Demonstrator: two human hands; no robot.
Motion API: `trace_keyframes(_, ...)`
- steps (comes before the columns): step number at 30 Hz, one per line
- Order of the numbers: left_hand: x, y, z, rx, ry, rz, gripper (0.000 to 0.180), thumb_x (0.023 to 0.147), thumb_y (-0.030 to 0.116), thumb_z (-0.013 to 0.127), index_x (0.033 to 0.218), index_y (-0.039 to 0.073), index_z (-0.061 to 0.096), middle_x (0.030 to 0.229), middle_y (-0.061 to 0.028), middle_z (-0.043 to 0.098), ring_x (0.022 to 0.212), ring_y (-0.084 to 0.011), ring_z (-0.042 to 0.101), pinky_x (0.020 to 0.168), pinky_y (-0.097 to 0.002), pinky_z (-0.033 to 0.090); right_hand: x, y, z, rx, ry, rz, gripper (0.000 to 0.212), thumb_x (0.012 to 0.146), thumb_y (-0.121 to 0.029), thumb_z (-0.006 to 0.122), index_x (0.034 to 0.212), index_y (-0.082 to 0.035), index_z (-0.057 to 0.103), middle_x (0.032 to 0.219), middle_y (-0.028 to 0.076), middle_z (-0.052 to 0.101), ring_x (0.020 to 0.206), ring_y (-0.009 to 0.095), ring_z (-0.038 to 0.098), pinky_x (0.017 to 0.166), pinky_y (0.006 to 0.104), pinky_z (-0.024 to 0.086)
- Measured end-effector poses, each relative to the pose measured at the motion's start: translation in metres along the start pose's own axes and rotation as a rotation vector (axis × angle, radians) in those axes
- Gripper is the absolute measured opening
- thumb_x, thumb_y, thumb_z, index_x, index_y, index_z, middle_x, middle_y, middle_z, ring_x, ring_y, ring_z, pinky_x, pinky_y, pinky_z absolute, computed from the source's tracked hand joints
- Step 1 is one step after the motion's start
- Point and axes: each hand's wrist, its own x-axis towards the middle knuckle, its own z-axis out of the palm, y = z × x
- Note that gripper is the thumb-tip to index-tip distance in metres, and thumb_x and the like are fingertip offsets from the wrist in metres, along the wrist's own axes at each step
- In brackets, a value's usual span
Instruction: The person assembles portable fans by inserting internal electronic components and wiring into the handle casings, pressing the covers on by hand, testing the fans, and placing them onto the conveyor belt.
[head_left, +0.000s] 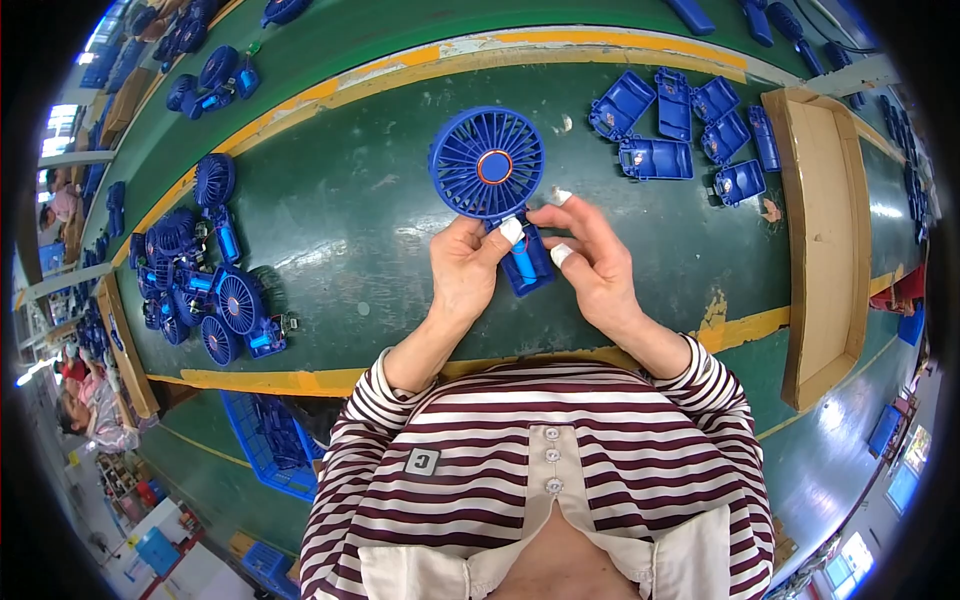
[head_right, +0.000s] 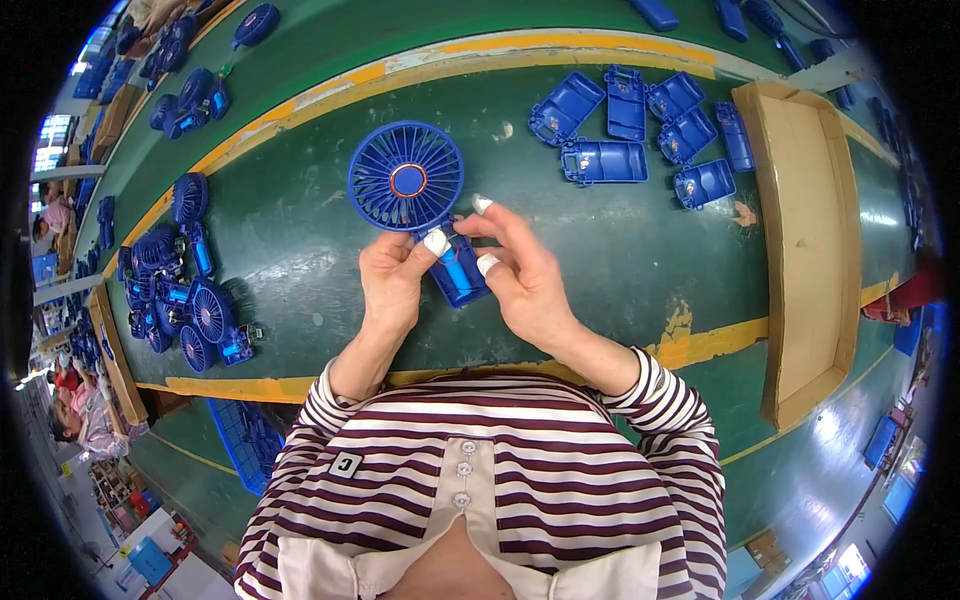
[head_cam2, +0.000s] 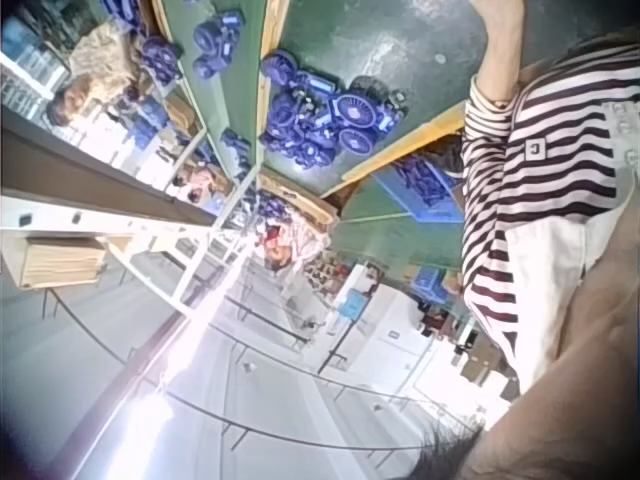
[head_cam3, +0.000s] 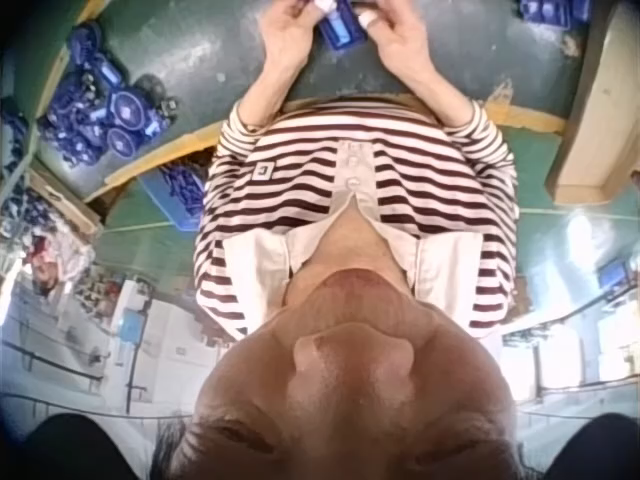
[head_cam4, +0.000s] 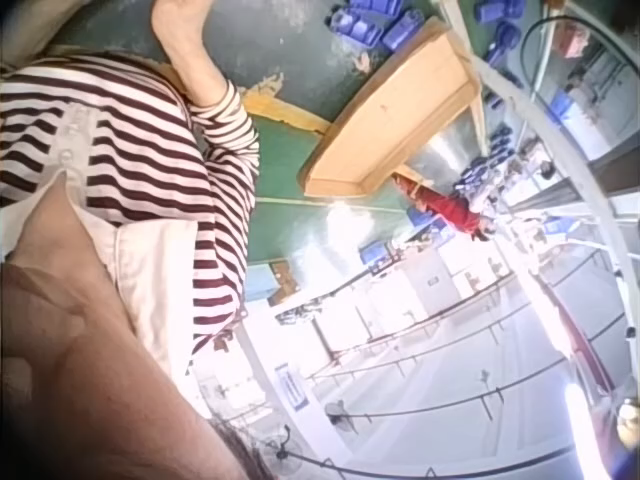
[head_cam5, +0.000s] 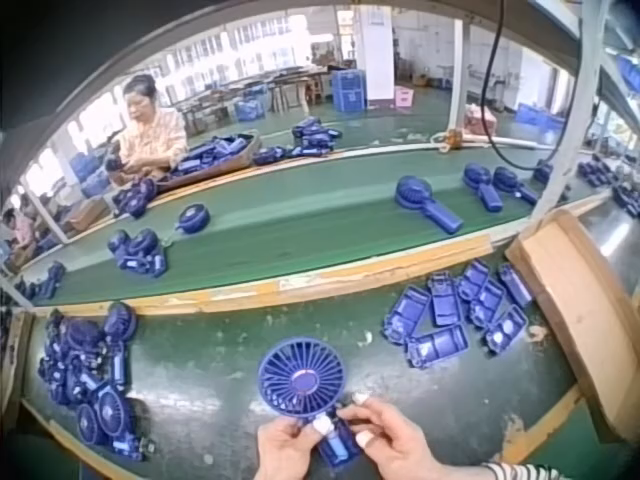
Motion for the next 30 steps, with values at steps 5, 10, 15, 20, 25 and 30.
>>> trace_keyframes(5,-0.002,0.003,0.002,0.026,0.001,-0.025,0.021,0.082,-0.005,0.056,0.103,-0.006,0.056,0.093,-0.0077,0.062,0.081,-0.0105,0.058,0.072,-0.0235,0.048,0.016,-0.016,-0.003,-0.754,-0.175,-0.388,0.052,0.064,0.010,0.045,0.115,0.000,0.047,0.092,0.016,0.055,0.086,0.034,0.050,0.076,0.0412,0.041)
trace_keyframes(10,-0.002,0.002,0.001,0.008,0.004,-0.096,0.020,0.081,-0.005,0.056,0.101,-0.005,0.058,0.092,-0.0073,0.063,0.078,-0.0104,0.058,0.071,-0.0227,0.047,0.017,-0.017,-0.006,-0.796,-0.218,-0.347,0.052,0.065,0.007,0.048,0.116,0.000,0.045,0.089,0.014,0.055,0.086,0.032,0.049,0.081,0.0421,0.037)
trace_keyframes(15,0.001,-0.001,-0.004,-0.007,0.002,-0.212,0.019,0.080,-0.002,0.056,0.098,-0.005,0.059,0.087,-0.0073,0.063,0.073,-0.0089,0.058,0.063,-0.0214,0.046,0.008,-0.017,-0.006,-0.665,-0.218,-0.034,0.060,0.070,0.010,0.042,0.128,-0.002,0.032,0.104,0.013,0.055,0.104,0.031,0.049,0.092,0.0384,0.036)
trace_keyframes(20,0.010,0.009,-0.001,-0.139,0.002,-0.341,0.029,0.081,0.006,0.054,0.105,-0.010,0.052,0.097,-0.0188,0.061,0.085,-0.0274,0.062,0.078,-0.0369,0.051,0.014,-0.022,-0.035,-0.232,-0.251,0.118,0.066,0.073,0.007,0.044,0.135,-0.006,0.026,0.119,0.013,0.052,0.120,0.023,0.041,0.102,0.0352,0.029)
trace_keyframes(25,0.016,0.012,-0.002,-0.095,0.030,-0.358,0.026,0.082,0.006,0.050,0.103,-0.009,0.053,0.095,-0.0185,0.062,0.085,-0.0263,0.062,0.076,-0.0363,0.051,0.033,-0.045,-0.081,-1.653,0.042,-0.451,0.051,0.061,0.009,0.053,0.111,-0.002,0.049,0.108,0.013,0.053,0.105,0.032,0.047,0.088,0.0440,0.036)
trace_keyframes(30,0.013,0.004,-0.006,-0.089,0.055,-0.408,0.024,0.082,0.005,0.048,0.101,-0.009,0.054,0.094,-0.0179,0.062,0.083,-0.0251,0.063,0.073,-0.0358,0.052,0.040,-0.024,-0.102,-1.790,-0.002,-0.447,0.043,0.066,0.006,0.053,0.108,-0.003,0.051,0.105,0.010,0.054,0.099,0.027,0.050,0.085,0.0390,0.038)
